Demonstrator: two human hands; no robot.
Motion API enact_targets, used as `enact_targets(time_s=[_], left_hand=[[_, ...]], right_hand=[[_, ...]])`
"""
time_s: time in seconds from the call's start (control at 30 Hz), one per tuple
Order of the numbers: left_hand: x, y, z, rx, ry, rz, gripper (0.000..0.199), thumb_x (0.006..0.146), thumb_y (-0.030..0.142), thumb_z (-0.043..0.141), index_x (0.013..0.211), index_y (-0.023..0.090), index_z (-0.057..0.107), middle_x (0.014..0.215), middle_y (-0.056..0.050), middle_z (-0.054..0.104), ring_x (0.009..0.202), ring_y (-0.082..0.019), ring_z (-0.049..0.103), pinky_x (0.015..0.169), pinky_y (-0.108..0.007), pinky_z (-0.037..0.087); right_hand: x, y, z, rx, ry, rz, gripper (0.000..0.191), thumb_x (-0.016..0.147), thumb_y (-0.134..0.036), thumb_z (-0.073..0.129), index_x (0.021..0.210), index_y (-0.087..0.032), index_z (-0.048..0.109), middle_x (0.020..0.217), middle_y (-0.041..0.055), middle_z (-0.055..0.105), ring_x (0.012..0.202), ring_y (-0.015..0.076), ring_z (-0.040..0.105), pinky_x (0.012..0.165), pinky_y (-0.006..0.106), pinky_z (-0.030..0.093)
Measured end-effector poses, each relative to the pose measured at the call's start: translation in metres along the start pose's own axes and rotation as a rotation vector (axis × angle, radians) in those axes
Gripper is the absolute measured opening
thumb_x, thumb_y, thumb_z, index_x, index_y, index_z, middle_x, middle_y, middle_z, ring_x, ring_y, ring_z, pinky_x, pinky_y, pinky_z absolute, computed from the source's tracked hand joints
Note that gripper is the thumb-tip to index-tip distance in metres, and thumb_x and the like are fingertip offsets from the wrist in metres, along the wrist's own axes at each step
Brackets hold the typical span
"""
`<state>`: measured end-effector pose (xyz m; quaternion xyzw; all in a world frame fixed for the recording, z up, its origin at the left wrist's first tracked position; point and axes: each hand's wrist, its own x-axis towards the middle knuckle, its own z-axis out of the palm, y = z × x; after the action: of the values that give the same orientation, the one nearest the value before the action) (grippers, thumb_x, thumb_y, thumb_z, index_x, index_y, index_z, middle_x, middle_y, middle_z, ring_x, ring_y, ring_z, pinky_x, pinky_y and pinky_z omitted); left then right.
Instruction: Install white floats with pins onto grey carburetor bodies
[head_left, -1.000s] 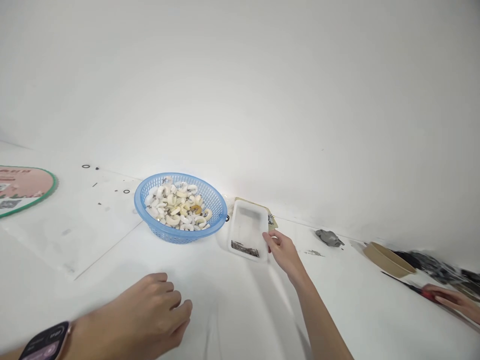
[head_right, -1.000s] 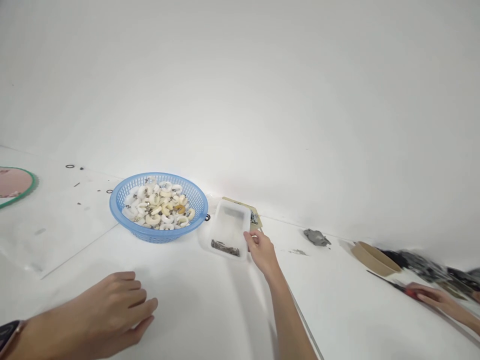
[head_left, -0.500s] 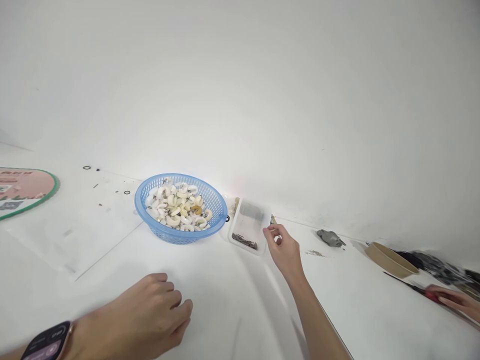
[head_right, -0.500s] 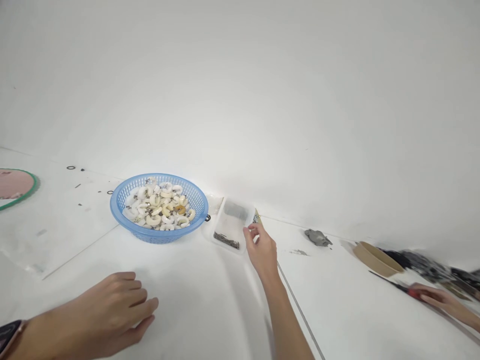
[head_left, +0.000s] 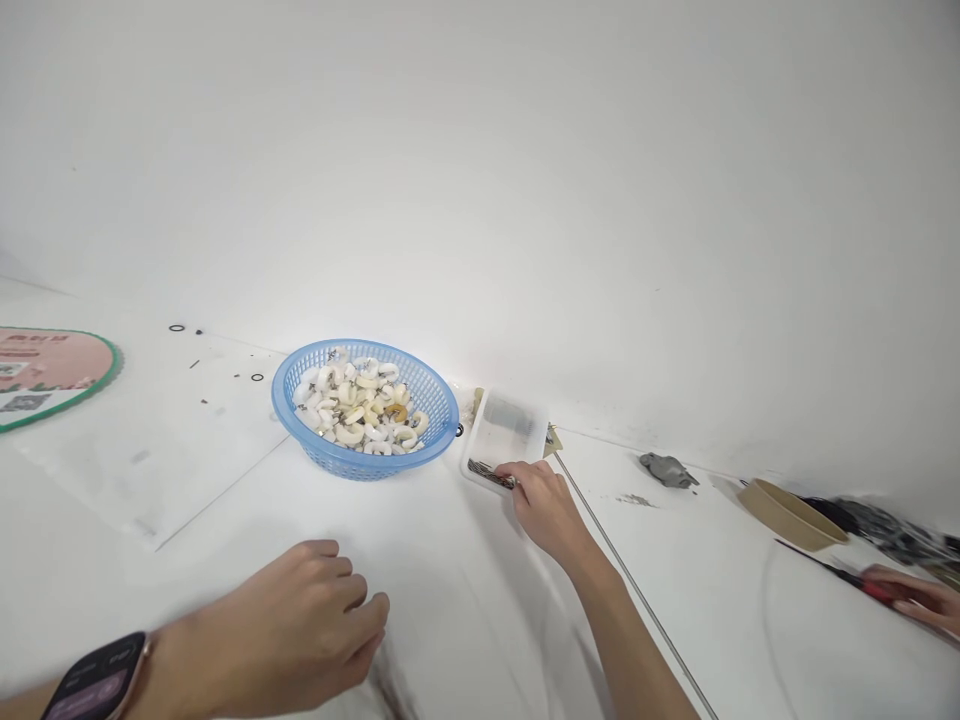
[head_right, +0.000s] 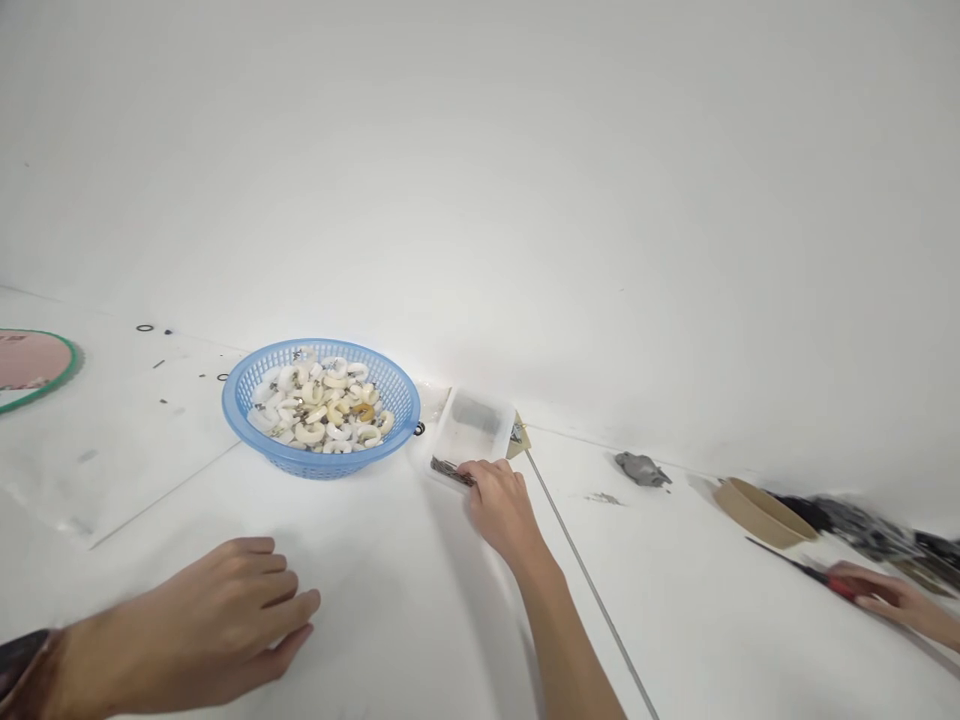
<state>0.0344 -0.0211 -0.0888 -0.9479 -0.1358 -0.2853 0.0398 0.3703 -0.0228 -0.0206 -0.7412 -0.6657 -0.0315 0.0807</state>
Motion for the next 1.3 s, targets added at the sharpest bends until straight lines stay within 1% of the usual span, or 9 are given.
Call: enact_targets(time_s=[0.17, 0.37, 0.5, 0.6, 0.8, 0.93, 1.03, 1.17, 1.3], left_hand=[[0.000, 0.000, 0.000, 0.007, 0.016, -0.007, 0.019, 0.091, 0.021, 0.053, 0.075, 0.024, 0.044, 0.057, 0.005, 0.048, 0.050, -0.017, 0.045, 0.054, -0.036, 0.031], [-0.001, 0.002, -0.003, -0.012, -0.009, -0.003, 0.020, 0.092, 0.020, 0.052, 0.075, 0.024, 0.043, 0.058, 0.006, 0.049, 0.050, -0.017, 0.045, 0.054, -0.036, 0.031], [-0.003, 0.002, -0.004, -0.021, -0.035, -0.005, 0.019, 0.093, 0.022, 0.053, 0.076, 0.024, 0.045, 0.059, 0.006, 0.051, 0.052, -0.018, 0.048, 0.055, -0.037, 0.031], [-0.003, 0.002, -0.003, -0.025, -0.038, 0.000, 0.018, 0.093, 0.022, 0.055, 0.077, 0.024, 0.046, 0.060, 0.006, 0.052, 0.052, -0.018, 0.049, 0.056, -0.037, 0.031], [-0.001, 0.002, -0.006, -0.043, -0.033, -0.005, 0.019, 0.092, 0.020, 0.056, 0.076, 0.024, 0.046, 0.059, 0.007, 0.052, 0.052, -0.017, 0.050, 0.055, -0.037, 0.032], [-0.001, 0.003, -0.007, -0.045, -0.025, -0.010, 0.018, 0.091, 0.020, 0.056, 0.076, 0.024, 0.047, 0.059, 0.006, 0.053, 0.052, -0.017, 0.051, 0.056, -0.037, 0.032], [-0.002, 0.003, -0.005, -0.062, -0.029, -0.015, 0.017, 0.091, 0.019, 0.056, 0.076, 0.024, 0.047, 0.060, 0.006, 0.054, 0.053, -0.017, 0.052, 0.057, -0.036, 0.032], [-0.003, 0.003, -0.003, -0.081, -0.021, -0.026, 0.018, 0.089, 0.017, 0.056, 0.075, 0.023, 0.047, 0.060, 0.006, 0.055, 0.053, -0.016, 0.052, 0.058, -0.036, 0.032], [-0.004, 0.003, -0.004, -0.089, -0.039, -0.039, 0.016, 0.089, 0.017, 0.057, 0.077, 0.025, 0.049, 0.061, 0.006, 0.057, 0.054, -0.018, 0.054, 0.058, -0.037, 0.034]], right_hand=[[-0.001, -0.001, 0.000, -0.057, -0.005, 0.007, 0.047, 0.087, -0.003, 0.034, 0.109, -0.023, 0.070, 0.107, 0.0027, 0.074, 0.107, 0.0244, 0.059, 0.091, 0.038, 0.039], [-0.002, -0.001, -0.004, -0.108, -0.019, 0.004, 0.049, 0.086, 0.001, 0.034, 0.110, -0.020, 0.072, 0.108, 0.0049, 0.075, 0.106, 0.0256, 0.057, 0.089, 0.038, 0.038], [-0.004, -0.004, -0.007, -0.123, -0.035, -0.003, 0.046, 0.088, -0.002, 0.037, 0.113, -0.020, 0.071, 0.112, 0.0060, 0.074, 0.110, 0.0261, 0.057, 0.090, 0.038, 0.039], [-0.006, -0.004, -0.010, -0.134, -0.047, -0.007, 0.044, 0.090, -0.005, 0.037, 0.113, -0.021, 0.071, 0.111, 0.0068, 0.074, 0.110, 0.0254, 0.057, 0.090, 0.037, 0.039], [-0.008, -0.001, -0.014, -0.152, -0.076, -0.001, 0.044, 0.089, -0.007, 0.040, 0.116, -0.022, 0.071, 0.102, 0.0090, 0.071, 0.110, 0.0254, 0.057, 0.092, 0.037, 0.040], [-0.010, -0.003, -0.017, -0.137, -0.097, 0.010, 0.038, 0.088, -0.017, 0.049, 0.118, -0.024, 0.071, 0.101, 0.0087, 0.069, 0.109, 0.0270, 0.057, 0.088, 0.035, 0.043], [-0.011, -0.004, -0.019, -0.127, -0.108, 0.026, 0.036, 0.086, -0.023, 0.055, 0.118, -0.027, 0.071, 0.102, 0.0084, 0.067, 0.104, 0.0272, 0.059, 0.084, 0.034, 0.046], [-0.012, -0.003, -0.019, -0.121, -0.097, 0.030, 0.034, 0.089, -0.021, 0.054, 0.116, -0.025, 0.073, 0.104, 0.0099, 0.067, 0.098, 0.0254, 0.062, 0.085, 0.034, 0.047], [-0.013, -0.004, -0.021, -0.106, -0.085, 0.016, 0.032, 0.091, -0.019, 0.054, 0.116, -0.024, 0.073, 0.104, 0.0097, 0.069, 0.099, 0.0240, 0.064, 0.087, 0.033, 0.047]])
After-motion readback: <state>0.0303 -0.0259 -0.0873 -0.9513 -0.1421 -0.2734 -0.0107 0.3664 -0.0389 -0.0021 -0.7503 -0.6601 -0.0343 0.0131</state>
